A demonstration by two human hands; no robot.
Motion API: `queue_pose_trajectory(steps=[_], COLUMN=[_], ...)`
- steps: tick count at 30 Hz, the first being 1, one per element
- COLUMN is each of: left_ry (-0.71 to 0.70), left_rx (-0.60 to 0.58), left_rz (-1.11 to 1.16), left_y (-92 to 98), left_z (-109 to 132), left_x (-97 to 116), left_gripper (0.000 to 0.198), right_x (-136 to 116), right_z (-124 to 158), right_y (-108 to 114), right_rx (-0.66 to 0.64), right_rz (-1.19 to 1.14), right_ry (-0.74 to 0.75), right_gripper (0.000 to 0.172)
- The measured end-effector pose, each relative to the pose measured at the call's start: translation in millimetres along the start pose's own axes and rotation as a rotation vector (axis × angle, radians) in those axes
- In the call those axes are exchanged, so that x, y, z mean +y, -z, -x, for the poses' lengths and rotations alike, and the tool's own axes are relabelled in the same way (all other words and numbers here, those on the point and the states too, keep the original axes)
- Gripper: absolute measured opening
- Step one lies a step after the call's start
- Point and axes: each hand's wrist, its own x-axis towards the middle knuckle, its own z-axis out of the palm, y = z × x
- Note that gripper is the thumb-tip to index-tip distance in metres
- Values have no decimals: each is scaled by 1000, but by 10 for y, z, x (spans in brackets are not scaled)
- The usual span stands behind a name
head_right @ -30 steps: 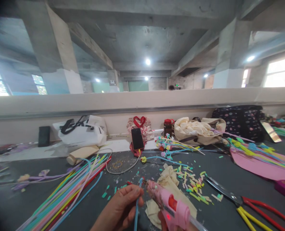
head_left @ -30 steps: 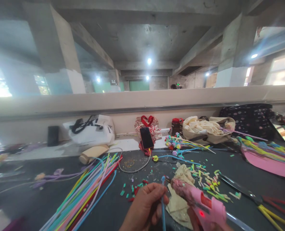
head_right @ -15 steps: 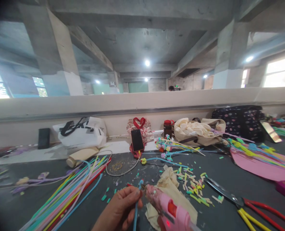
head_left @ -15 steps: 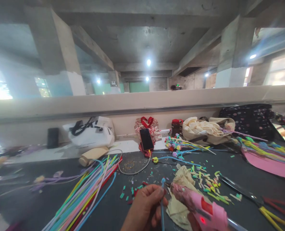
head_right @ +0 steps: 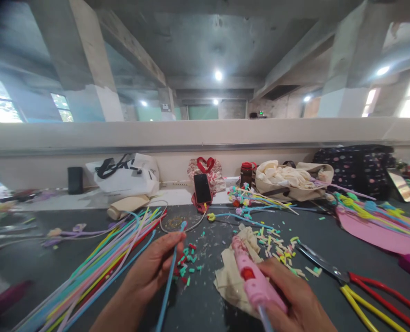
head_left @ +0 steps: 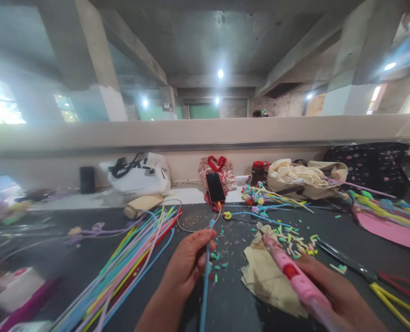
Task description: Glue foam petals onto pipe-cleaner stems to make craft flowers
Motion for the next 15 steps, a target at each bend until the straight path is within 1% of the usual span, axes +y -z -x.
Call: queue_pose_trajectory(steps=[2,4,6,8,11,15], left_ry=[-9,-9,3,17,9,-26], left_rx=[11,10,-2,-31,-79,-53], left_rz=[41,40,11,-23,-74,-136], left_y=[44,60,58,56,82,188], left_z=[-2,-8,-14,-13,4,14], left_x=[48,54,46,54,106,152], left_gripper=[19,18,16,15,15,16], right_x=[40,66,90,127,208,257], right_z=[-90,-186,-269,-338,-419,-453], right_y=[60,63,27,-23,-96,-123], right_rx=[-92,-161,-205,-254,-320,-356], right_rz=[313,574,727,797,831,846], right_ry=[124,199,237,268,309,344], right_gripper=[29,33,33,32,29,27])
